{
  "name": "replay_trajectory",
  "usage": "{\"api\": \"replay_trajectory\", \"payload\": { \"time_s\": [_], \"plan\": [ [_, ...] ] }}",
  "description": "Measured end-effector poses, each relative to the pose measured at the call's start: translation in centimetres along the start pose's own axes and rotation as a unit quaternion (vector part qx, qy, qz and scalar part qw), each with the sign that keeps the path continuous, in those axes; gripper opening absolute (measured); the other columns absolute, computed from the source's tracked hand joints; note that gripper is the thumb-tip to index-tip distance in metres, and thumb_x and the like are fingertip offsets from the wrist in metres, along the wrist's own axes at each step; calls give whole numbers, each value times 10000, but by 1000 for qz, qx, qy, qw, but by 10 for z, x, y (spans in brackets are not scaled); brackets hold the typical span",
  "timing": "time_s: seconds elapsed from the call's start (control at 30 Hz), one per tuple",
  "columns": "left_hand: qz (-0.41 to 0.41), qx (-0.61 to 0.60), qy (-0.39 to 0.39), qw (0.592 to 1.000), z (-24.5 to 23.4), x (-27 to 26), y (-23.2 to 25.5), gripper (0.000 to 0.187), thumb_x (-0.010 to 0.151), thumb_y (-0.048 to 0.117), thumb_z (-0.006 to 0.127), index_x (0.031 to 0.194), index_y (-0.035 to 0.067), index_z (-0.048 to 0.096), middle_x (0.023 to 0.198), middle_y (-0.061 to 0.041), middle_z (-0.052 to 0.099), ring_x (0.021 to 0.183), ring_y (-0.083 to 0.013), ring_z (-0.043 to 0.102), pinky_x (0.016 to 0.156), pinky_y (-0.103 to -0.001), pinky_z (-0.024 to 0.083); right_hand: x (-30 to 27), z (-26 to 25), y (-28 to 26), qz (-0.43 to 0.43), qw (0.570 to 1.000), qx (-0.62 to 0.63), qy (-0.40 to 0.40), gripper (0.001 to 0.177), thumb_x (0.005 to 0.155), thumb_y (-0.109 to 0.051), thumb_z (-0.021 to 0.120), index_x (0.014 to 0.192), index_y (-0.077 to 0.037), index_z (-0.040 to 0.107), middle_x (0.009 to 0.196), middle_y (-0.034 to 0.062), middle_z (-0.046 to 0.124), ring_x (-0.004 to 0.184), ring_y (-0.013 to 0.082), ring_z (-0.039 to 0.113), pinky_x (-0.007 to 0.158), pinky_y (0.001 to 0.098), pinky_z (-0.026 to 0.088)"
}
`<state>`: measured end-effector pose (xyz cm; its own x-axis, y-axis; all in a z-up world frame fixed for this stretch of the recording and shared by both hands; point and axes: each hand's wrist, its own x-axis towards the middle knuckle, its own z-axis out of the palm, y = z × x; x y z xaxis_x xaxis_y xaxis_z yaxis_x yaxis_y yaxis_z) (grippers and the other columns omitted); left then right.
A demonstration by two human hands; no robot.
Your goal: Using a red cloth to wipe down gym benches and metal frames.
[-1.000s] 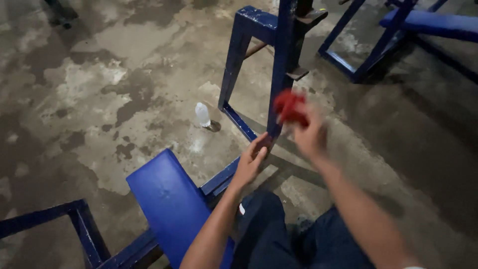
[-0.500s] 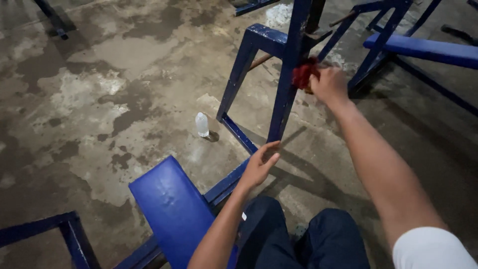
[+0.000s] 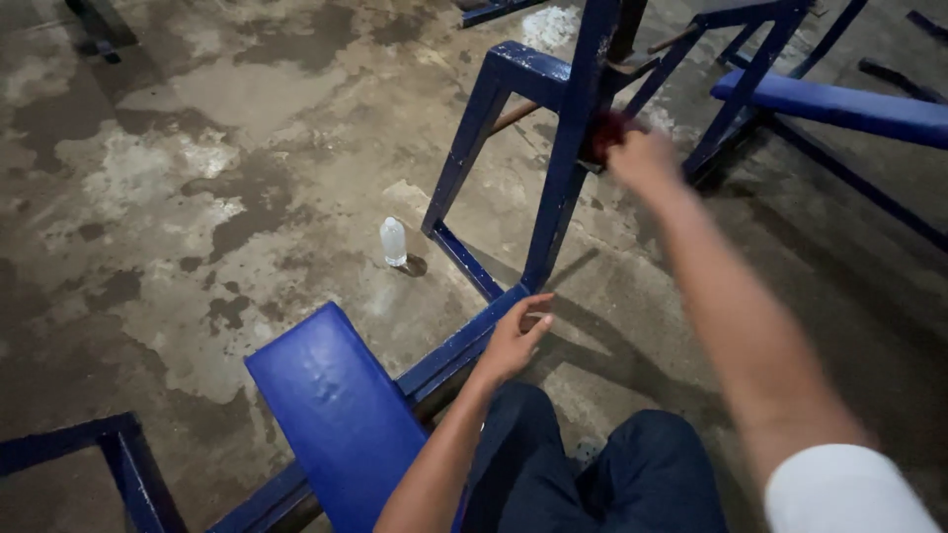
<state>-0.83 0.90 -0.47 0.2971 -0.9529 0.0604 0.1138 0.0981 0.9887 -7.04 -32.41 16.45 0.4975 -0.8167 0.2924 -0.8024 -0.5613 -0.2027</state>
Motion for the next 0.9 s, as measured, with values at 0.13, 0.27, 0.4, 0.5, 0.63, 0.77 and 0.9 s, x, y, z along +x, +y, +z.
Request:
{"api": "replay_trajectory", "payload": {
  "time_s": [0.13, 0.27, 0.4, 0.5, 0.63, 0.77, 0.9],
  "plan": [
    [-17, -28, 6, 999, 10, 4, -5, 453, 991, 242, 675, 1418, 119, 591, 1223, -53, 684, 1002, -125, 669, 832, -292, 549, -56, -17, -32, -111, 990, 34, 82, 179, 947, -193, 713, 997, -28, 759, 1126, 221, 717, 1050, 409, 675, 909, 509, 545],
    [5, -44, -22, 999, 21, 4, -6, 451, 999, 249, 668, 1420, 111, 581, 1243, -58, 673, 1040, -139, 675, 866, -306, 552, -33, -32, 6, -226, 971, 70, 35, 197, 917, -155, 701, 1059, -33, 760, 1118, 216, 718, 1013, 388, 689, 896, 490, 548],
    [37, -4, -36, 999, 14, 0, -13, 446, 1016, 250, 665, 1430, 110, 576, 1261, -67, 668, 1073, -151, 670, 907, -311, 554, -18, -4, 12, -6, 985, 119, 124, 244, 892, -129, 752, 1086, 18, 728, 1048, 224, 705, 995, 409, 673, 887, 491, 529],
    [-3, -12, -8, 1000, 6, -1, -12, 433, 998, 238, 667, 1405, 112, 592, 1256, -60, 677, 1059, -153, 661, 850, -324, 548, -75, 9, -38, -177, 947, 120, 240, 201, 853, -66, 746, 1038, 10, 768, 1160, 218, 709, 1024, 410, 678, 895, 473, 544],
    [-21, -19, 12, 1000, -4, 0, -8, 421, 986, 231, 668, 1386, 117, 597, 1257, -50, 678, 1061, -153, 664, 846, -321, 549, -87, -27, -34, -222, 957, 129, 136, 227, 904, -56, 723, 1125, -26, 766, 1214, 162, 702, 1084, 349, 675, 949, 460, 550],
    [-11, 13, 39, 999, -19, 11, -34, 411, 980, 206, 683, 1377, 120, 619, 1230, -69, 701, 1044, -162, 672, 889, -316, 562, -67, -76, -49, -348, 910, -31, 221, 196, 944, 0, 700, 1130, -28, 757, 1355, 127, 653, 1316, 304, 596, 1100, 484, 447],
    [38, 32, 54, 997, -50, 4, -58, 403, 982, 177, 709, 1368, 103, 618, 1216, -92, 689, 1084, -173, 665, 940, -331, 552, -32, -138, -91, -436, 794, -142, 399, 197, 948, -14, 723, 1142, -46, 745, 1424, 106, 609, 1438, 304, 532, 1211, 512, 370]
  ]
}}
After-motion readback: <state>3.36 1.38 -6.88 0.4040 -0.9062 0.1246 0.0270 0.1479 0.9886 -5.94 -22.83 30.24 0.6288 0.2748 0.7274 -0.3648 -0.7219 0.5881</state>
